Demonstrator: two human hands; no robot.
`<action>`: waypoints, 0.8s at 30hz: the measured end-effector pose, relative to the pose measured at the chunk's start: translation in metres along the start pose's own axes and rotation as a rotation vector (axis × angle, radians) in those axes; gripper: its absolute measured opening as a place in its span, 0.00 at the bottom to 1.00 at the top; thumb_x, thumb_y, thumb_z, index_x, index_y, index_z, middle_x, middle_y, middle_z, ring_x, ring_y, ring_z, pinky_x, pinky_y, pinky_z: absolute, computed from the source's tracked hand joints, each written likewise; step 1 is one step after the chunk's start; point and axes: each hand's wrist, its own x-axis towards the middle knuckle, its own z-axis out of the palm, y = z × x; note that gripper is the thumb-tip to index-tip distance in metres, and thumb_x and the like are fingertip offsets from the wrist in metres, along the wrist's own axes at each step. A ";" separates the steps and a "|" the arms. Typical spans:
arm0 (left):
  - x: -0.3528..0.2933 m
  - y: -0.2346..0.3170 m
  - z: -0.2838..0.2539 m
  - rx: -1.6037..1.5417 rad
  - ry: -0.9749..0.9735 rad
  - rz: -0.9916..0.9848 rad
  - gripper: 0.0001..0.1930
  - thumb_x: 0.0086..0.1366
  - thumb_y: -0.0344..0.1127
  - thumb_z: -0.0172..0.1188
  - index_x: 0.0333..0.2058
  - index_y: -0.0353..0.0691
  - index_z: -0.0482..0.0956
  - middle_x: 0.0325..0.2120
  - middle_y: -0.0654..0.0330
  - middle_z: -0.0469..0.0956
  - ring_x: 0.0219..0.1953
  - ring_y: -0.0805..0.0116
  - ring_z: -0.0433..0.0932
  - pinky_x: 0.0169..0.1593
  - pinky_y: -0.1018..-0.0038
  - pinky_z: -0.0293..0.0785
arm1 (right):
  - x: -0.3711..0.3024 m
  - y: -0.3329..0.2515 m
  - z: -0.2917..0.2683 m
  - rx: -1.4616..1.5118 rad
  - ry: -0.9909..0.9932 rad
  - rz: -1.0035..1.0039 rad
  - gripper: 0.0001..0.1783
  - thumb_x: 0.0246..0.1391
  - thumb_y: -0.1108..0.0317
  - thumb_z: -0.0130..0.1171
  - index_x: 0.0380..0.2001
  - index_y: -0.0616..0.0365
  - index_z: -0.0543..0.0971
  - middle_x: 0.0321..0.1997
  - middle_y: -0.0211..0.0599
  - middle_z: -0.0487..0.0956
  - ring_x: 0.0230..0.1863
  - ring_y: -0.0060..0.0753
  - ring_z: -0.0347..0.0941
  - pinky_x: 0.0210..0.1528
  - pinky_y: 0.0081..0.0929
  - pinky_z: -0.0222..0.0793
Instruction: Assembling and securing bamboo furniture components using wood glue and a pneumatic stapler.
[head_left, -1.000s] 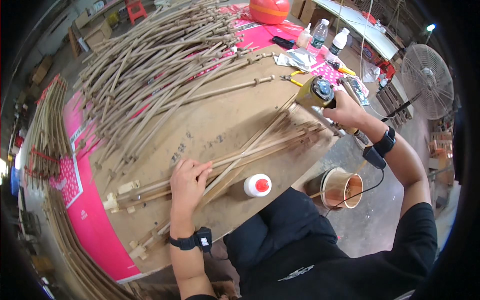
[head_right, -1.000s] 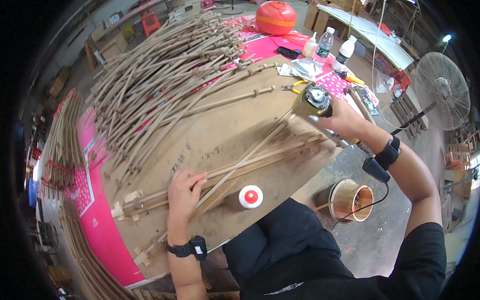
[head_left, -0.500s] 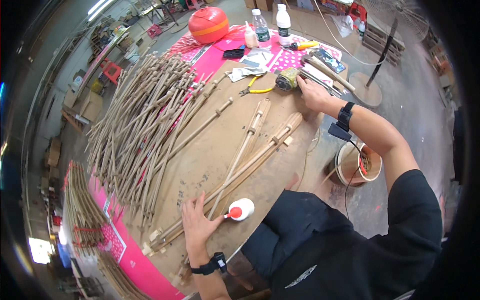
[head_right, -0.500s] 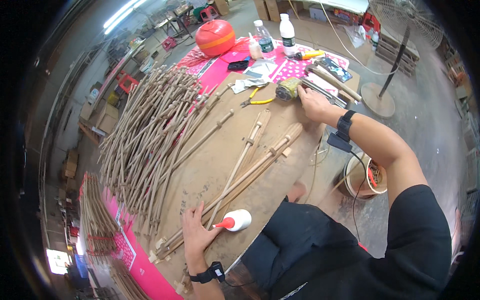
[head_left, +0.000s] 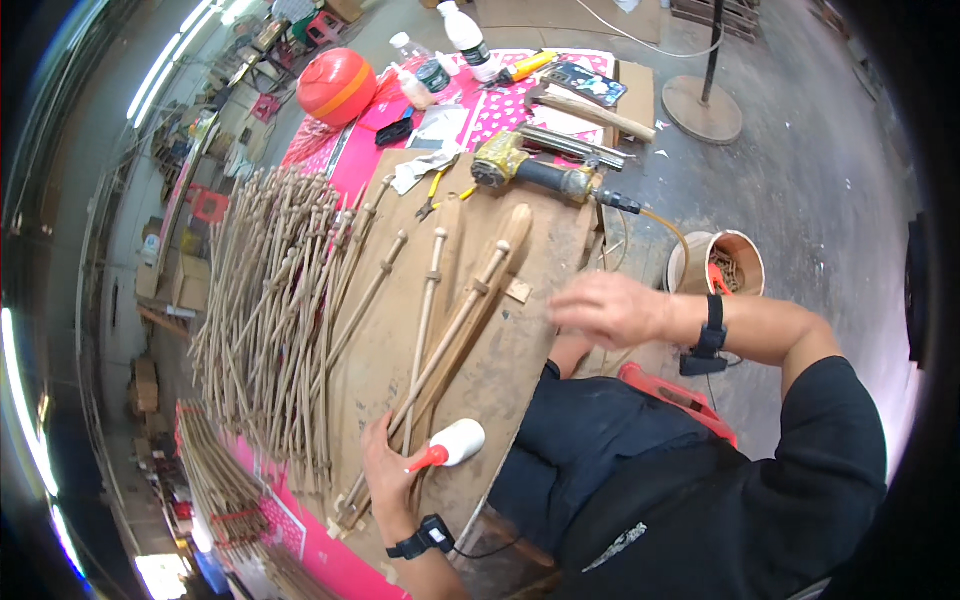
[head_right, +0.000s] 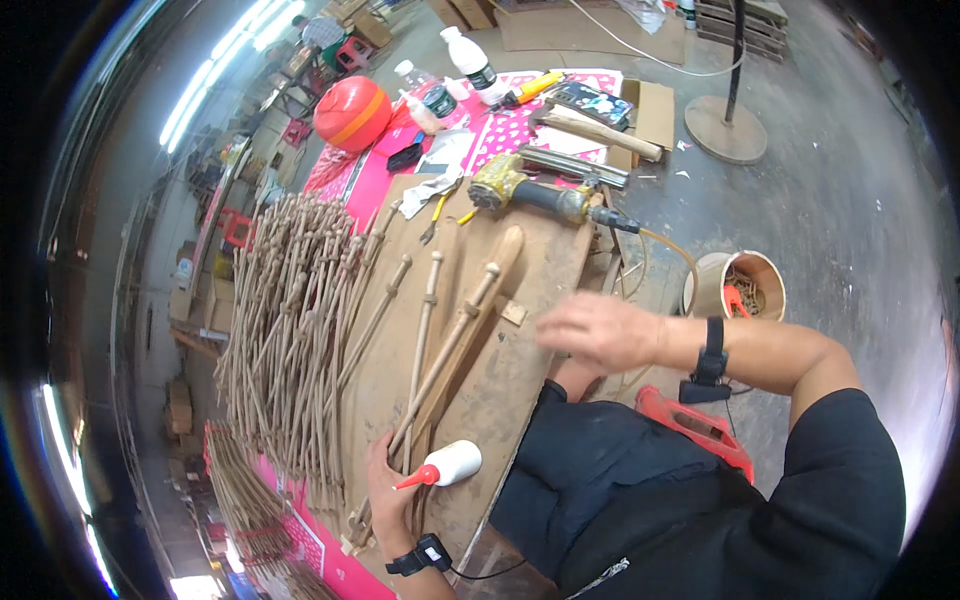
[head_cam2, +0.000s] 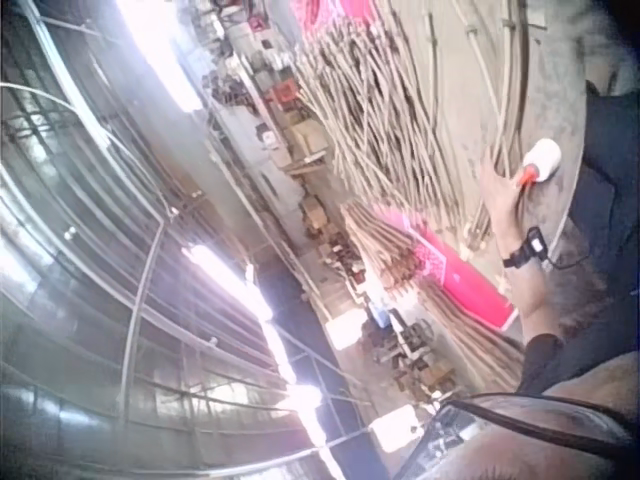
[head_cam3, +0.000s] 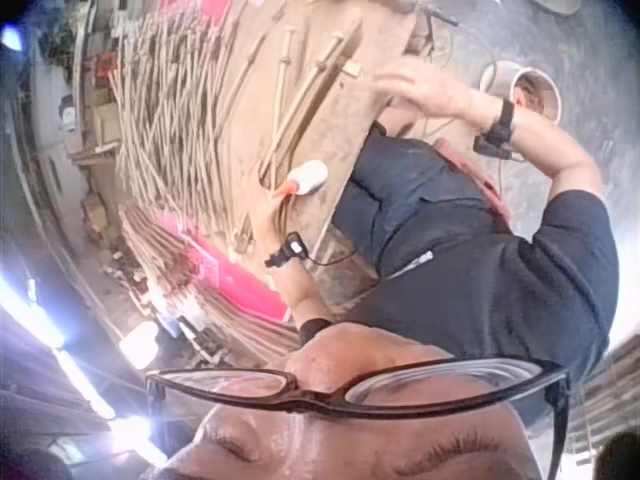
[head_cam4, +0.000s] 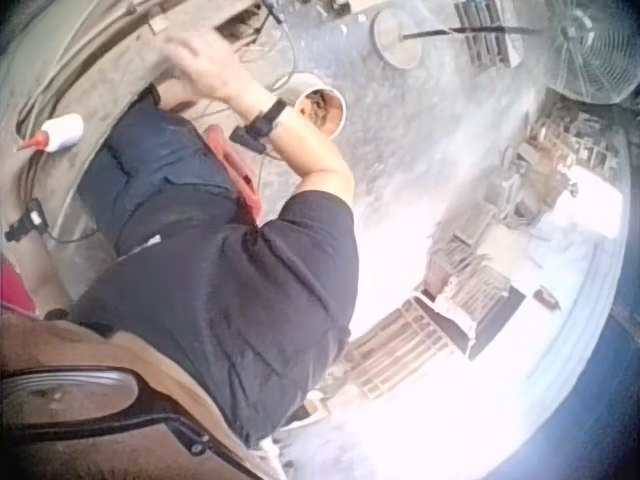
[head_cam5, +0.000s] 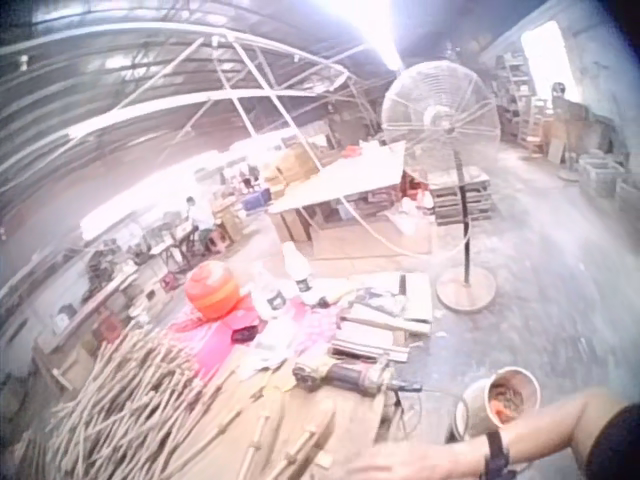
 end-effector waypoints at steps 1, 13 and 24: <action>0.001 0.002 -0.004 0.011 0.025 -0.024 0.43 0.43 0.45 0.83 0.58 0.34 0.77 0.52 0.44 0.77 0.58 0.43 0.75 0.63 0.54 0.71 | -0.009 -0.011 0.001 0.104 -0.039 0.005 0.24 0.48 0.76 0.64 0.52 0.58 0.78 0.56 0.46 0.79 0.55 0.53 0.77 0.56 0.44 0.76; -0.036 0.049 -0.085 0.166 0.302 -0.066 0.43 0.42 0.38 0.79 0.61 0.38 0.75 0.52 0.45 0.75 0.57 0.42 0.73 0.63 0.54 0.70 | -0.007 -0.084 0.070 0.492 -0.149 0.082 0.36 0.50 0.62 0.72 0.61 0.64 0.72 0.62 0.51 0.74 0.64 0.54 0.71 0.66 0.44 0.69; -0.185 0.073 -0.080 0.073 0.416 -0.243 0.45 0.39 0.41 0.80 0.57 0.30 0.74 0.49 0.47 0.75 0.54 0.47 0.75 0.61 0.57 0.71 | 0.064 -0.129 0.153 0.694 -0.243 0.124 0.48 0.46 0.59 0.78 0.67 0.63 0.67 0.58 0.55 0.76 0.60 0.59 0.72 0.64 0.47 0.70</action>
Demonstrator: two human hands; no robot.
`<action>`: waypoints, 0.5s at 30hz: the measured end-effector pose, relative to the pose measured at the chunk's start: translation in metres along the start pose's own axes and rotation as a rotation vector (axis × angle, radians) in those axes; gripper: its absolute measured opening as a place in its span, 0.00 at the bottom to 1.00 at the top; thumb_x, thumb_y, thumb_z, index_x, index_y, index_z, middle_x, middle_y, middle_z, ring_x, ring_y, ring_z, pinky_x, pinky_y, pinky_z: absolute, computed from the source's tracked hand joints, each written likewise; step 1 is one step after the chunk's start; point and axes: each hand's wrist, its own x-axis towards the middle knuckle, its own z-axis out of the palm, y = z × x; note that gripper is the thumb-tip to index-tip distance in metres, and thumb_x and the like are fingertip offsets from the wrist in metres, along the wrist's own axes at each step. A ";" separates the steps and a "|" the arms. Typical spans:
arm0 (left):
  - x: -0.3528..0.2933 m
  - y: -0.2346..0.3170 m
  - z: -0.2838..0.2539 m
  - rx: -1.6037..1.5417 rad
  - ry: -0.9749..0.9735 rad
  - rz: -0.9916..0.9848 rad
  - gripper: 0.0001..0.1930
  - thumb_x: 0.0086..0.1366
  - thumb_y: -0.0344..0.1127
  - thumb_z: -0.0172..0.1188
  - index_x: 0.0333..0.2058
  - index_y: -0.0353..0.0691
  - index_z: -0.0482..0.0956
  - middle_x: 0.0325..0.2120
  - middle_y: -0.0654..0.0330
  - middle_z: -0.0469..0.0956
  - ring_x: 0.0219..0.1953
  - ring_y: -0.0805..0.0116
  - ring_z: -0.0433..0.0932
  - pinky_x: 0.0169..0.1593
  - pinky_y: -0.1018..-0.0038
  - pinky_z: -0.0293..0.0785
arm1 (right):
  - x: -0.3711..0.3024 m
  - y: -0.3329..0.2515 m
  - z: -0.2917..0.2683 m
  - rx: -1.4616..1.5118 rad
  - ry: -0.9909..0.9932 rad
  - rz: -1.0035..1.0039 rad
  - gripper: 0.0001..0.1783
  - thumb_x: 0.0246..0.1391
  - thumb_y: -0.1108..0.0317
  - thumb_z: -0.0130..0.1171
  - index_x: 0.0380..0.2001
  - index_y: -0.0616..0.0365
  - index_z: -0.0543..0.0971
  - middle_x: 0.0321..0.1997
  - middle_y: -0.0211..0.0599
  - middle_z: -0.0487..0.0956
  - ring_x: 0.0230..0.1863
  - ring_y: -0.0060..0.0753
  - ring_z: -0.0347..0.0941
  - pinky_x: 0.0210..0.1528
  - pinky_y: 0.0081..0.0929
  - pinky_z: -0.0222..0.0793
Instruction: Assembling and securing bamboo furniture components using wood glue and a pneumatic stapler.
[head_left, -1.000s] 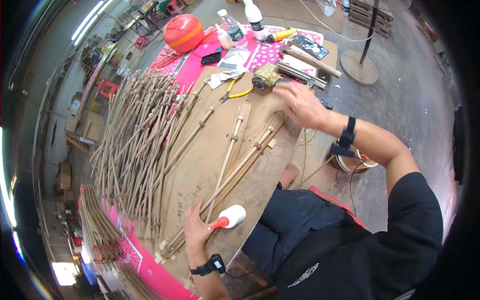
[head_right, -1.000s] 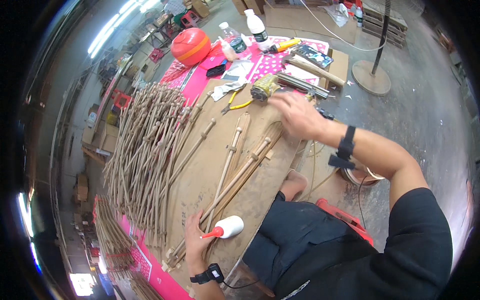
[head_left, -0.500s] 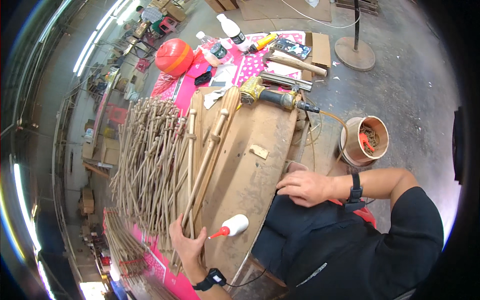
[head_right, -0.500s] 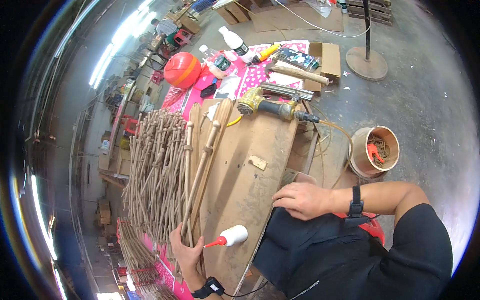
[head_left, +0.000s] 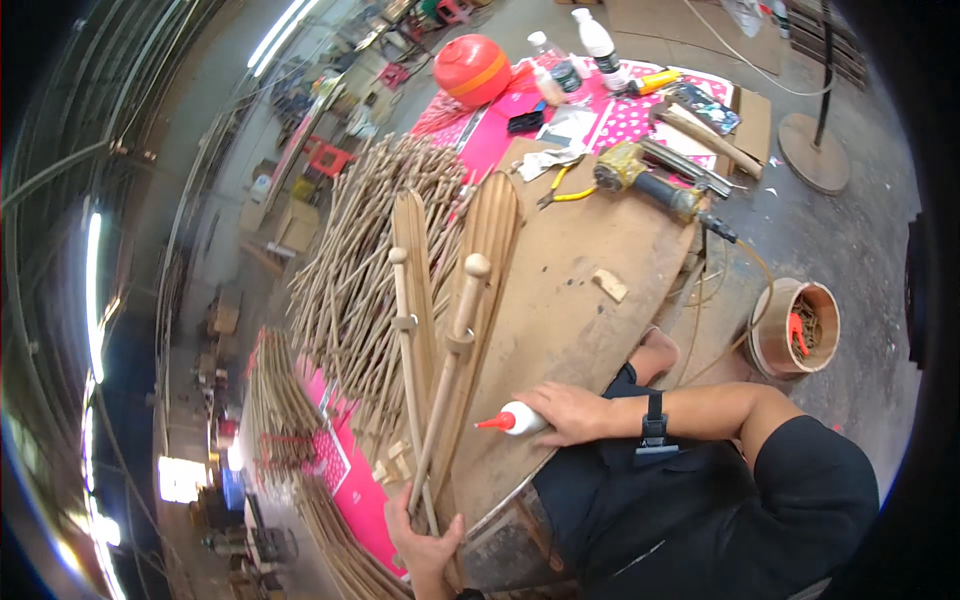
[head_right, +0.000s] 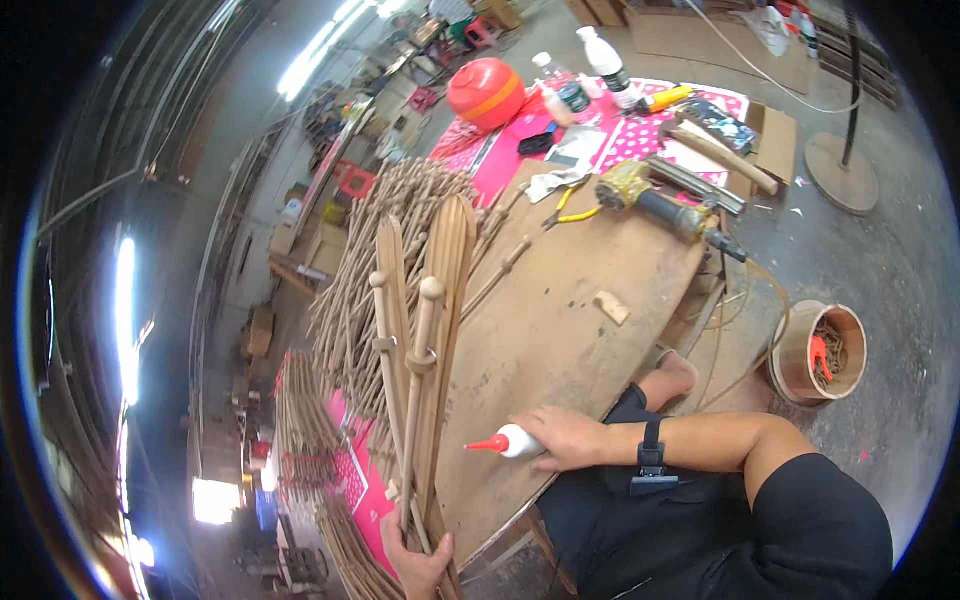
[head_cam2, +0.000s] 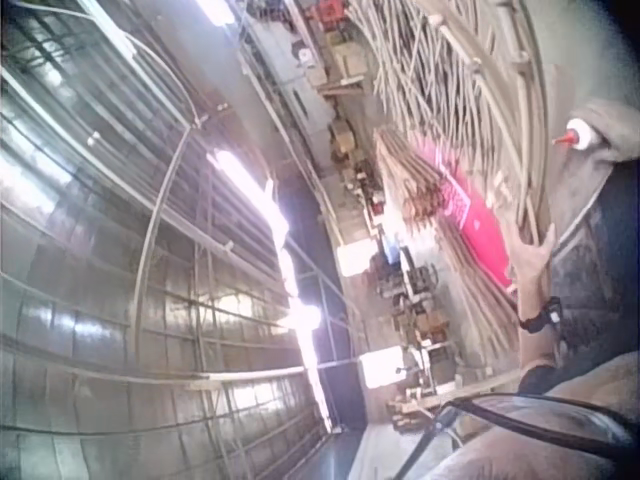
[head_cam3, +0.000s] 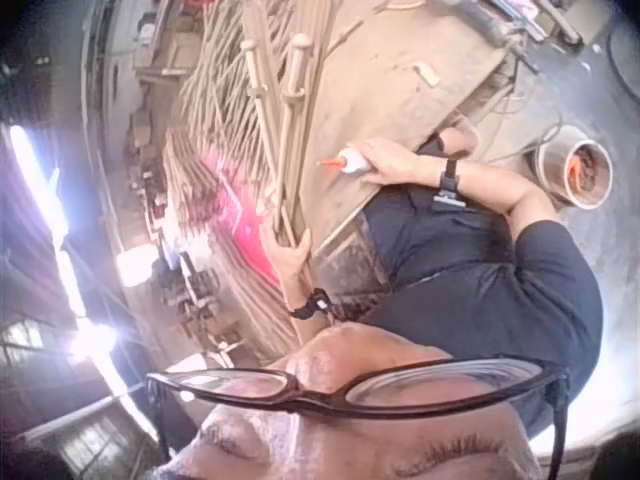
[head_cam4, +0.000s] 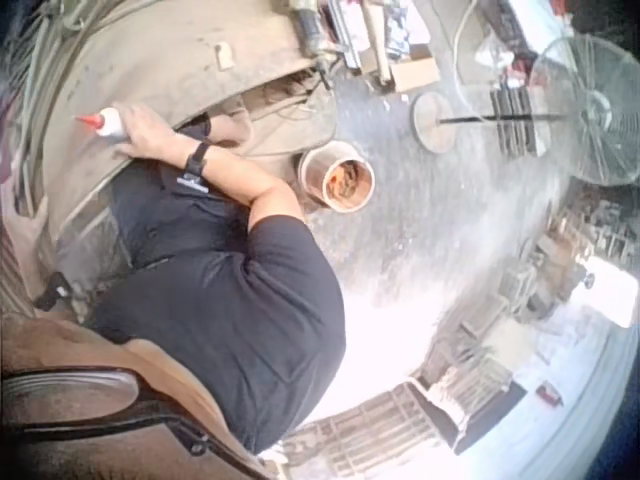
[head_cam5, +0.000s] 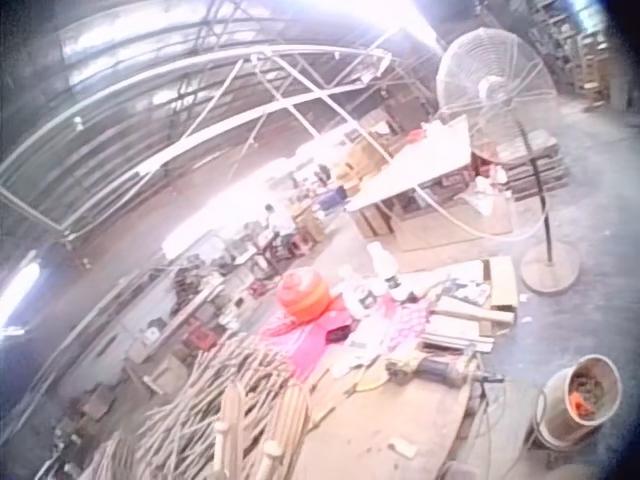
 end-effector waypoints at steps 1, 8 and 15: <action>-0.014 -0.002 -0.001 -0.042 -0.009 -0.020 0.44 0.38 0.39 0.80 0.57 0.32 0.76 0.49 0.46 0.76 0.53 0.46 0.76 0.59 0.57 0.72 | 0.003 0.003 0.000 0.009 -0.017 -0.011 0.48 0.46 0.59 0.78 0.67 0.63 0.67 0.58 0.55 0.76 0.60 0.59 0.72 0.64 0.47 0.70; -0.104 -0.010 0.023 0.013 0.107 -0.082 0.46 0.38 0.44 0.81 0.57 0.29 0.76 0.49 0.45 0.75 0.52 0.44 0.76 0.57 0.55 0.73 | 0.026 0.020 -0.008 -0.089 0.073 0.129 0.34 0.48 0.62 0.75 0.59 0.55 0.75 0.50 0.48 0.79 0.55 0.56 0.75 0.58 0.46 0.73; -0.149 -0.020 0.064 -0.076 0.150 -0.115 0.47 0.40 0.45 0.82 0.59 0.29 0.73 0.50 0.44 0.75 0.52 0.43 0.75 0.57 0.54 0.73 | 0.028 0.037 -0.011 -0.178 0.242 0.130 0.38 0.45 0.63 0.76 0.60 0.59 0.73 0.55 0.51 0.78 0.56 0.58 0.74 0.59 0.47 0.72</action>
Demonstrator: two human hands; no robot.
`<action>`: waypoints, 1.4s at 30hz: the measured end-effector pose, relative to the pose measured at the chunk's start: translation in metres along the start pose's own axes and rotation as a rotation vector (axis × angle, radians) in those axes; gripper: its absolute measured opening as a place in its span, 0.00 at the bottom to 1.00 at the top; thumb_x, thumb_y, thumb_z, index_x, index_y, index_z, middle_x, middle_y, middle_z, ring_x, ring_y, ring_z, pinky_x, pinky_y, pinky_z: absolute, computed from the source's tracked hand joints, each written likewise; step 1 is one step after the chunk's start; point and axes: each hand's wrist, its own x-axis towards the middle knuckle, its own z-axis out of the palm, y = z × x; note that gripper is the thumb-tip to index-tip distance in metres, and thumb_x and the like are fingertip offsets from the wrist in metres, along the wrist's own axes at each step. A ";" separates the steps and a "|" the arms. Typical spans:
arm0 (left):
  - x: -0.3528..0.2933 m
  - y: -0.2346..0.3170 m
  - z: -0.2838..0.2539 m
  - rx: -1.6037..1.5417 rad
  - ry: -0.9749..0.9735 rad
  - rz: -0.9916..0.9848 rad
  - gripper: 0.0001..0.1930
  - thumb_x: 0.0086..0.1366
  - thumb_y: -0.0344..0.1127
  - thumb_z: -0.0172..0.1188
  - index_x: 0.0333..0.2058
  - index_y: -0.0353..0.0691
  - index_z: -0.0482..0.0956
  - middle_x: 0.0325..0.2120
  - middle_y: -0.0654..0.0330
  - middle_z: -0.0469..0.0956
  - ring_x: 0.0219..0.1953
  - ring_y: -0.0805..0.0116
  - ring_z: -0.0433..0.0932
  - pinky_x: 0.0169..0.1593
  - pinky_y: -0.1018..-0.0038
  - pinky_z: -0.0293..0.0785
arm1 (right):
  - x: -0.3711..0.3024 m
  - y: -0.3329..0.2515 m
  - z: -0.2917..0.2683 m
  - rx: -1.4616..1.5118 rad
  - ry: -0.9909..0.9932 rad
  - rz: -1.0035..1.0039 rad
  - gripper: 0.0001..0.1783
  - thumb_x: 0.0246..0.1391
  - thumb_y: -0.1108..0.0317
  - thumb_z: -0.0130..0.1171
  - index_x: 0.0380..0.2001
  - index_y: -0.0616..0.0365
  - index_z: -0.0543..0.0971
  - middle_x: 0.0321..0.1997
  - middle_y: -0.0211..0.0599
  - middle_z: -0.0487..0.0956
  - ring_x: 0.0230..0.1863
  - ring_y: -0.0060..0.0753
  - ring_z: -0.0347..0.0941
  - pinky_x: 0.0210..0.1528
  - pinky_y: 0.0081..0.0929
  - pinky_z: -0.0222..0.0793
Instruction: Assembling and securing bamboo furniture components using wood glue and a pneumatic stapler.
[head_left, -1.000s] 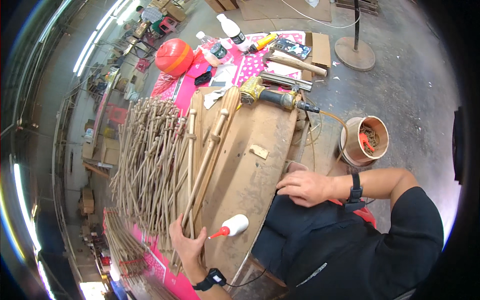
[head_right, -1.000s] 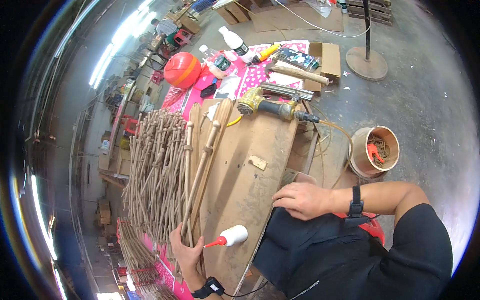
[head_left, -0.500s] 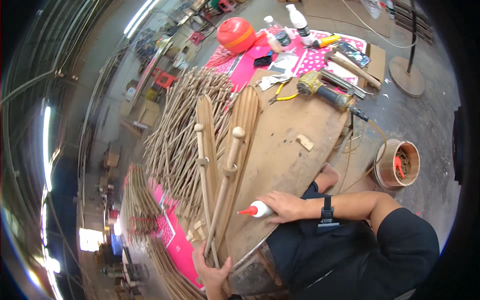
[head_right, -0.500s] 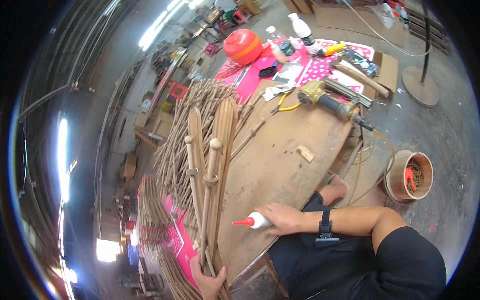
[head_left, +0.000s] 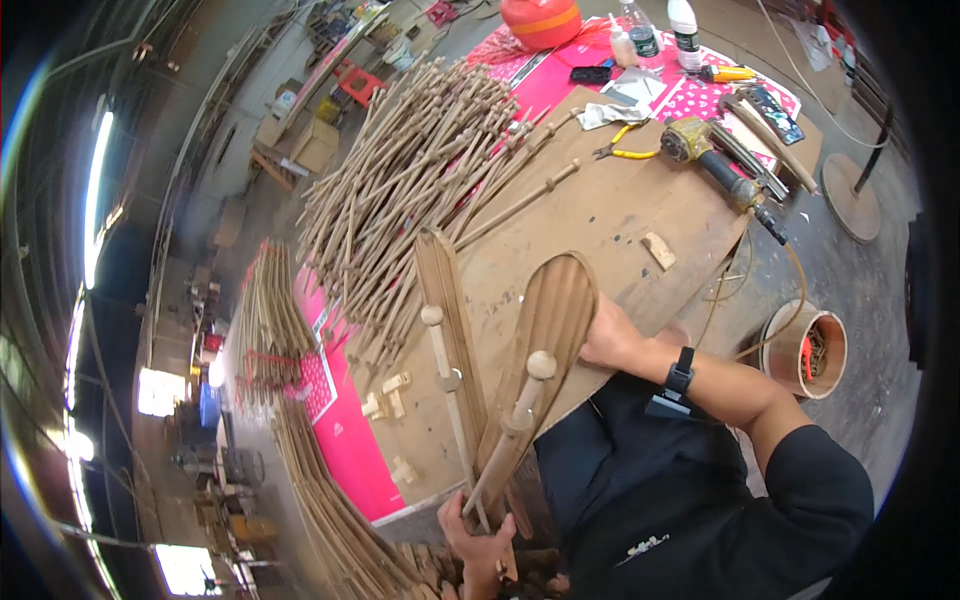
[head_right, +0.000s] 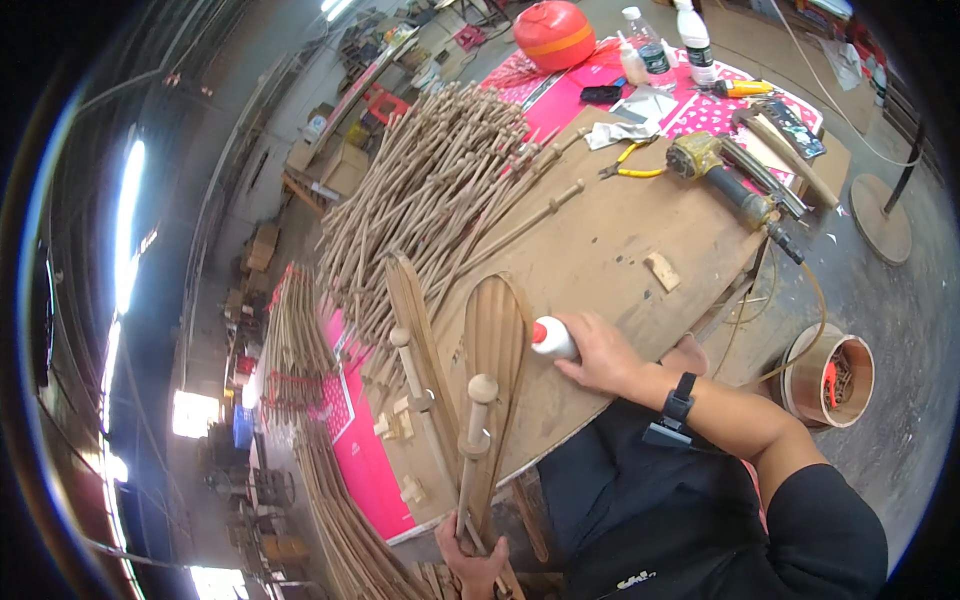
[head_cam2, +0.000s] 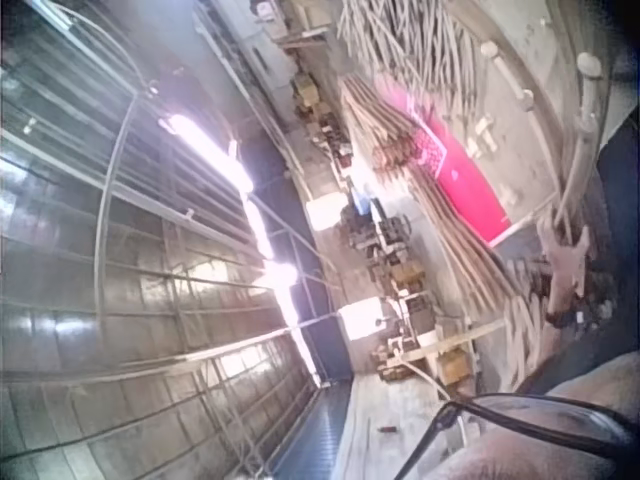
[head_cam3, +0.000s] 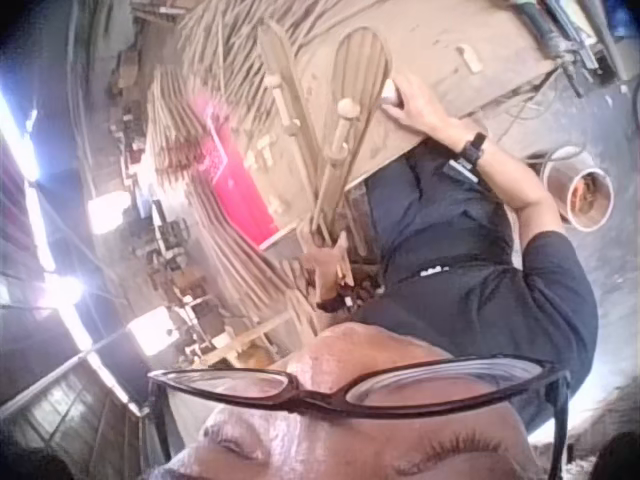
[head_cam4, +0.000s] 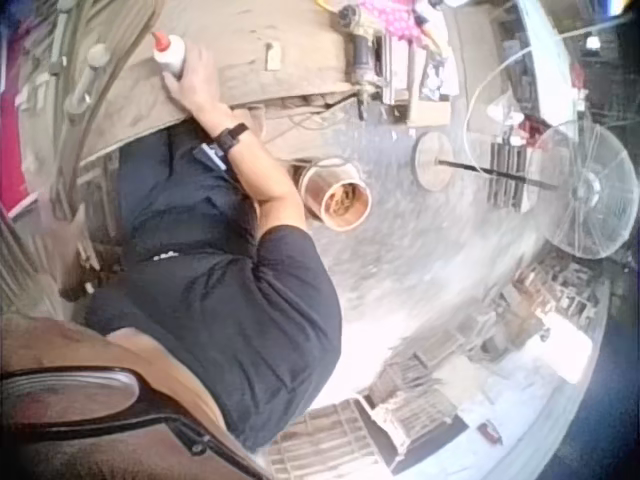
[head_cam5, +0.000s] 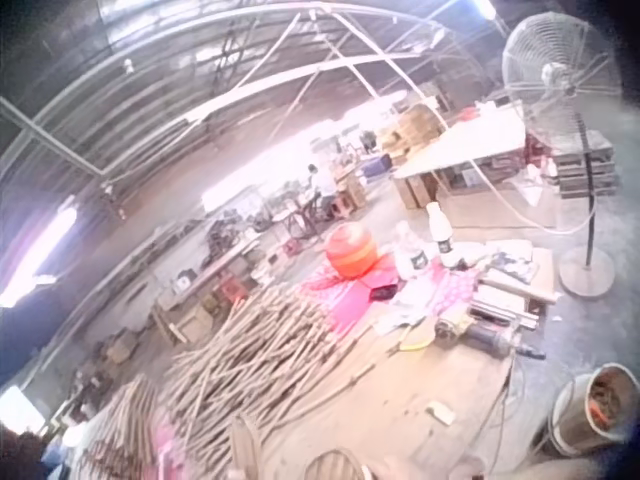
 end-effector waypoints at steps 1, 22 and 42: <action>-0.004 -0.001 0.004 0.011 0.000 -0.015 0.47 0.41 0.45 0.82 0.59 0.29 0.72 0.50 0.44 0.74 0.53 0.43 0.75 0.58 0.53 0.72 | -0.002 -0.002 -0.001 0.038 0.081 0.002 0.40 0.45 0.63 0.77 0.62 0.60 0.72 0.57 0.53 0.77 0.57 0.59 0.74 0.60 0.47 0.72; 0.040 0.063 0.040 0.034 0.209 0.062 0.43 0.45 0.49 0.80 0.59 0.36 0.77 0.53 0.50 0.77 0.54 0.47 0.78 0.60 0.52 0.76 | -0.089 -0.134 0.008 0.504 -0.663 -0.020 0.16 0.67 0.70 0.55 0.55 0.66 0.78 0.52 0.58 0.81 0.55 0.62 0.78 0.60 0.47 0.71; -0.154 0.046 -0.005 -0.065 -0.057 -0.623 0.56 0.49 0.55 0.83 0.69 0.35 0.62 0.59 0.42 0.73 0.59 0.43 0.75 0.62 0.55 0.74 | -0.008 -0.133 0.019 0.956 -0.582 0.114 0.16 0.76 0.59 0.53 0.50 0.64 0.78 0.39 0.25 0.75 0.39 0.18 0.66 0.42 0.21 0.61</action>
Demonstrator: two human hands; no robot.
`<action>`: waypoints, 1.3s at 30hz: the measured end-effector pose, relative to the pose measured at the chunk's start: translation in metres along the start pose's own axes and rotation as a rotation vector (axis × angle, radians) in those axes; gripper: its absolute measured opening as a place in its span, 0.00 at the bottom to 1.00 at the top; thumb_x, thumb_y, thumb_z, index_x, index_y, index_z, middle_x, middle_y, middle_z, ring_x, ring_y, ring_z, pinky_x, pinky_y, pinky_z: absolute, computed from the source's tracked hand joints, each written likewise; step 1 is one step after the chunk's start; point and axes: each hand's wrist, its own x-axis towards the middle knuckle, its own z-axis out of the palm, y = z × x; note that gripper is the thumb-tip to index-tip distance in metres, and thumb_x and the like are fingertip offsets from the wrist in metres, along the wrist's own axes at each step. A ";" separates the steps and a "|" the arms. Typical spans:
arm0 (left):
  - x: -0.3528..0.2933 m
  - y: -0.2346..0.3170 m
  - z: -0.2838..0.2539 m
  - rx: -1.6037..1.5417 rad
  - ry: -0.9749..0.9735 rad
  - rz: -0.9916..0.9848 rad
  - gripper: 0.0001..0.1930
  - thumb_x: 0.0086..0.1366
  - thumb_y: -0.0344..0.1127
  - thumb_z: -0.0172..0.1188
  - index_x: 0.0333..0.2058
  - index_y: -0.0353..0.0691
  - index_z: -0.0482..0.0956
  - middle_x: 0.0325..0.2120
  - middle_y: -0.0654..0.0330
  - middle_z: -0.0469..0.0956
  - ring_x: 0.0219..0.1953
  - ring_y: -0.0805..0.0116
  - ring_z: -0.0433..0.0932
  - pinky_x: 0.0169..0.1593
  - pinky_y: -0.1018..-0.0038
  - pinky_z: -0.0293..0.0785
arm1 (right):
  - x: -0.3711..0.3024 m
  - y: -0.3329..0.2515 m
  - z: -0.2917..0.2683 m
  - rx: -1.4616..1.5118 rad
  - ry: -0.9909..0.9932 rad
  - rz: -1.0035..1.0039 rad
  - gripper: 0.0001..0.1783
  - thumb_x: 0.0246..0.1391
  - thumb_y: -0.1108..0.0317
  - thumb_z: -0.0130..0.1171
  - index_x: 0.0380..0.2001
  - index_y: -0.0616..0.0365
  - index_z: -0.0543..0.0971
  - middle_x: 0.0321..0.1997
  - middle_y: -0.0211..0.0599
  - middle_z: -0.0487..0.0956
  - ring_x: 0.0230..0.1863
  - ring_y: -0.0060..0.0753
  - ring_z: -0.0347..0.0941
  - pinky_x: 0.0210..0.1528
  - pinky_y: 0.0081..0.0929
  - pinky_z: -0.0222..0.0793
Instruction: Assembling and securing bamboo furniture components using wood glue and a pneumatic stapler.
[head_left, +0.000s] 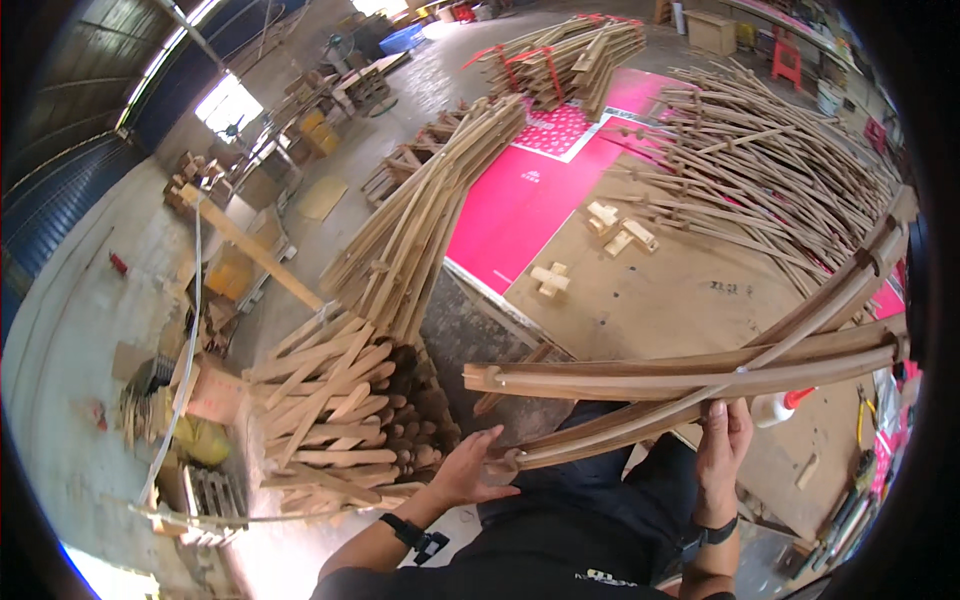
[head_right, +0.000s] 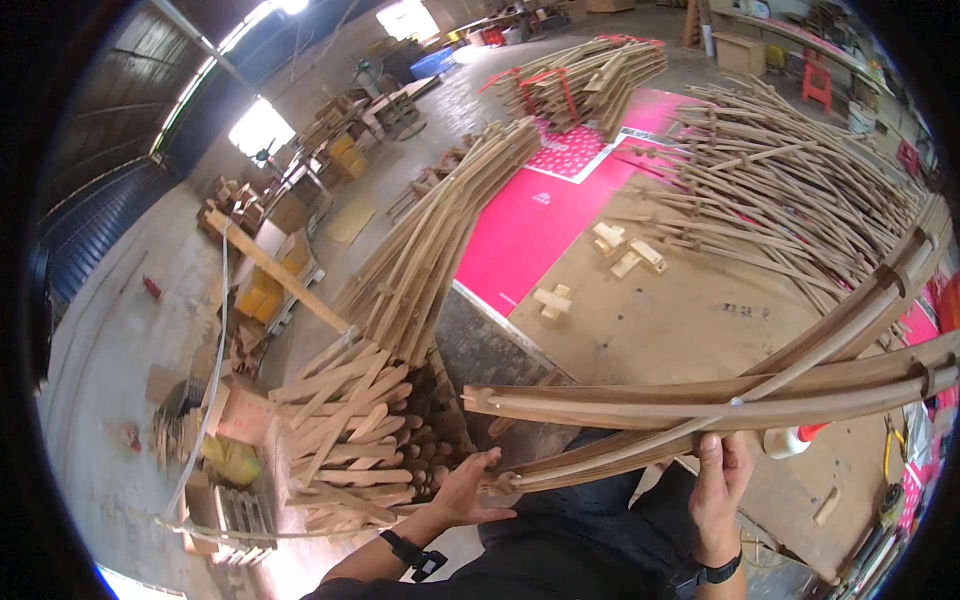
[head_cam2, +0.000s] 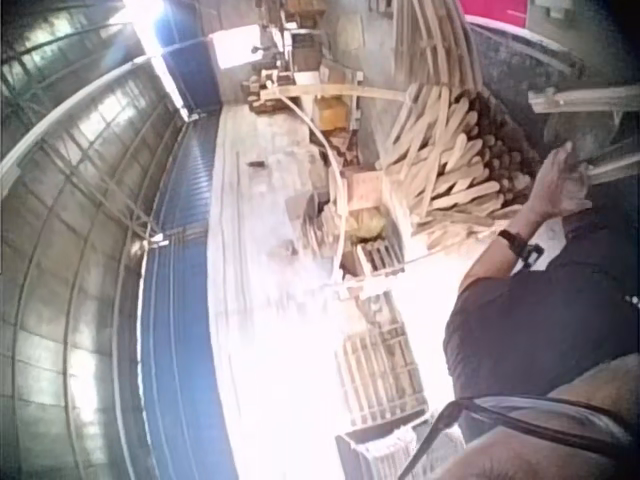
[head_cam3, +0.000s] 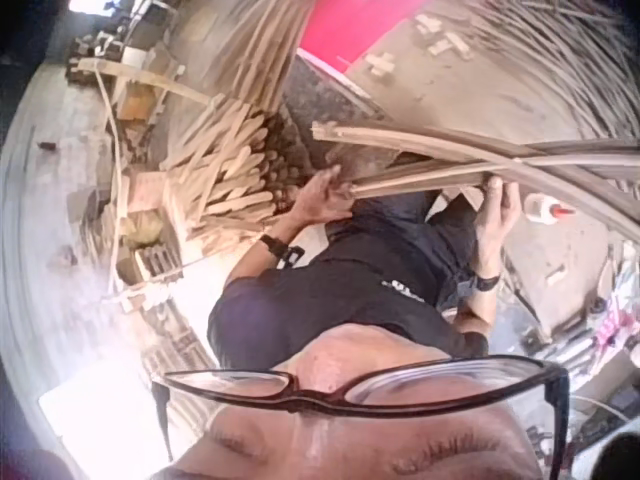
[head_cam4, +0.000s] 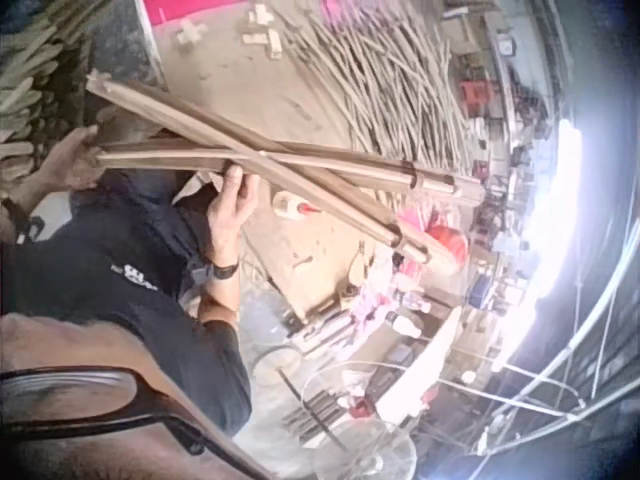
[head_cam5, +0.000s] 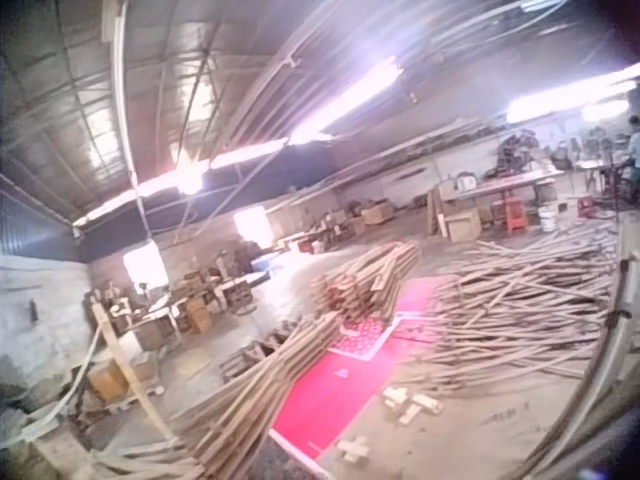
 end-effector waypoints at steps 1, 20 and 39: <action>-0.008 0.002 0.002 -0.029 -0.022 -0.073 0.52 0.50 0.54 0.83 0.67 0.35 0.66 0.54 0.42 0.78 0.56 0.46 0.80 0.58 0.58 0.78 | 0.004 0.004 0.003 0.027 0.020 0.016 0.17 0.76 0.58 0.54 0.50 0.62 0.78 0.36 0.20 0.72 0.35 0.15 0.61 0.37 0.19 0.54; -0.033 0.013 -0.054 -0.095 0.561 -0.336 0.27 0.53 0.36 0.82 0.49 0.31 0.82 0.37 0.54 0.85 0.39 0.70 0.83 0.47 0.71 0.81 | 0.056 0.031 0.106 0.471 -0.399 0.160 0.33 0.69 0.65 0.61 0.72 0.60 0.63 0.69 0.47 0.73 0.66 0.43 0.73 0.68 0.40 0.69; 0.121 -0.106 -0.231 0.452 0.733 -0.460 0.38 0.54 0.53 0.75 0.53 0.25 0.82 0.44 0.35 0.85 0.51 0.42 0.84 0.56 0.59 0.78 | 0.030 0.090 -0.010 -1.126 -0.026 -0.153 0.24 0.54 0.65 0.68 0.53 0.65 0.78 0.61 0.52 0.76 0.66 0.58 0.68 0.70 0.49 0.64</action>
